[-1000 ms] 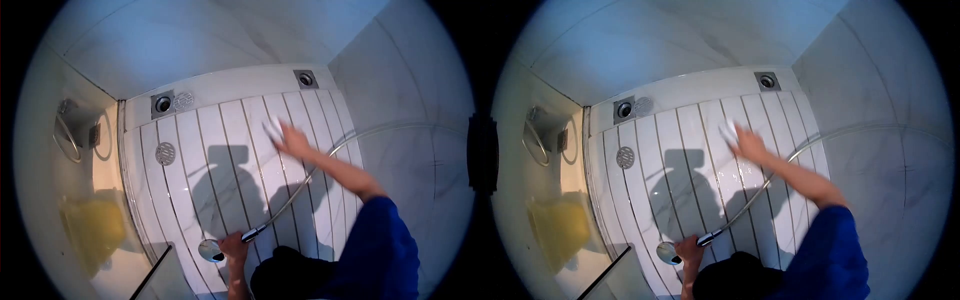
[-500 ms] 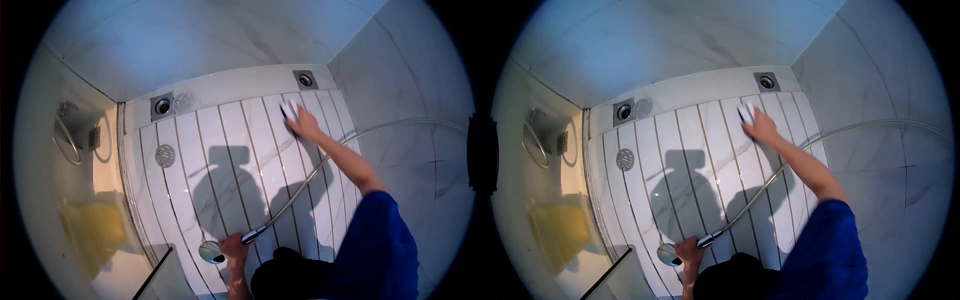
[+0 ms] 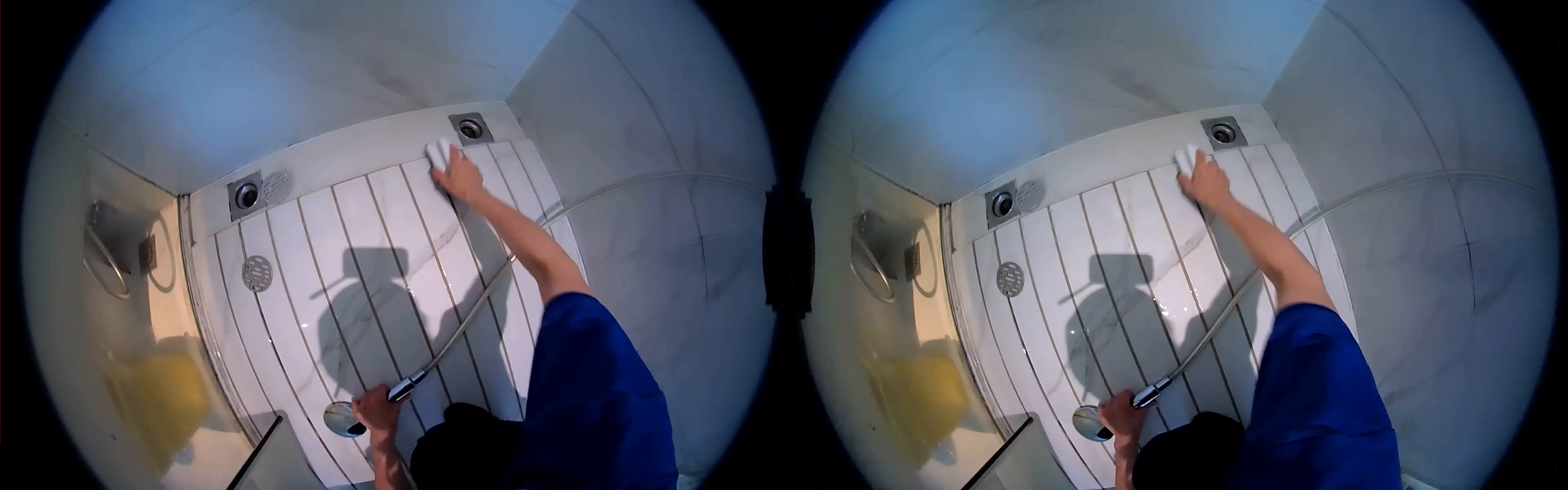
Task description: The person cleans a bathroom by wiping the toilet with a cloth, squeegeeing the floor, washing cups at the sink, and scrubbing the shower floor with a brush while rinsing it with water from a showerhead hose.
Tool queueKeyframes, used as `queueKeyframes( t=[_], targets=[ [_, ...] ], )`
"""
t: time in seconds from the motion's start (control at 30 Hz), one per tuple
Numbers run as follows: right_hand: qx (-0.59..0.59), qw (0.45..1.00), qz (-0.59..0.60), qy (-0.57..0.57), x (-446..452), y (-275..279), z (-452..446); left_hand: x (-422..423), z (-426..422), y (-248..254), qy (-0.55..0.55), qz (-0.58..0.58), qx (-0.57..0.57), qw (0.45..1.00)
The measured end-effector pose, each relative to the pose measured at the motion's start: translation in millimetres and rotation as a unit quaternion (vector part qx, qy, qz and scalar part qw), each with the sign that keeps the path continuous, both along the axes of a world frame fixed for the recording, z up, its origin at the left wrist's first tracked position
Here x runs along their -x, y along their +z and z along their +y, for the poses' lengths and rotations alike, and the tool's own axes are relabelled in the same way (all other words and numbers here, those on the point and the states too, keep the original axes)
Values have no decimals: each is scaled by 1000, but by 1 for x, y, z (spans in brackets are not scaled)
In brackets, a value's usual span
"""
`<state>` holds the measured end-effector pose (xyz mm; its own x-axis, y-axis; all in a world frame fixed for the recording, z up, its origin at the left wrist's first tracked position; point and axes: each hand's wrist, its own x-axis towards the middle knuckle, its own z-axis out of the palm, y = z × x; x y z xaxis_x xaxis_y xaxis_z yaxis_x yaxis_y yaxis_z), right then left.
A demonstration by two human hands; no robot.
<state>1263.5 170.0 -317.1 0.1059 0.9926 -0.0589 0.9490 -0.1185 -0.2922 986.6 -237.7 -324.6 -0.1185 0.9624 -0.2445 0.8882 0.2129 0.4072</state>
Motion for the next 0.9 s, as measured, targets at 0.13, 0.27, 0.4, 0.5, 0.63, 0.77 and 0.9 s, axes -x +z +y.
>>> queueKeyframes(
  t=[0.13, 0.27, 0.4, 0.5, 0.63, 0.77, 0.9],
  targets=[
    [-30, 994, 11, 107, -66, -15, -116, -2, -2, -3, -13, 29, -14, 999],
    [151, 970, -25, 189, -90, 24, -226, 3, -17, -9, -51, 0, -63, 997],
    [6, 999, -26, 23, -80, -7, -54, 4, -14, -7, -72, -32, -116, 990],
    [32, 997, -62, -33, -69, 2, 33, 5, -13, -11, -131, -28, -121, 984],
    [-16, 995, -10, 101, -120, -12, -122, 9, -16, -6, -142, -39, -125, 981],
    [152, 980, -36, 124, -152, 14, -250, 13, -28, -21, -152, -53, -110, 981],
    [27, 999, -36, -5, -147, -16, -90, 10, -16, -6, -156, -71, -88, 981]
  ],
)
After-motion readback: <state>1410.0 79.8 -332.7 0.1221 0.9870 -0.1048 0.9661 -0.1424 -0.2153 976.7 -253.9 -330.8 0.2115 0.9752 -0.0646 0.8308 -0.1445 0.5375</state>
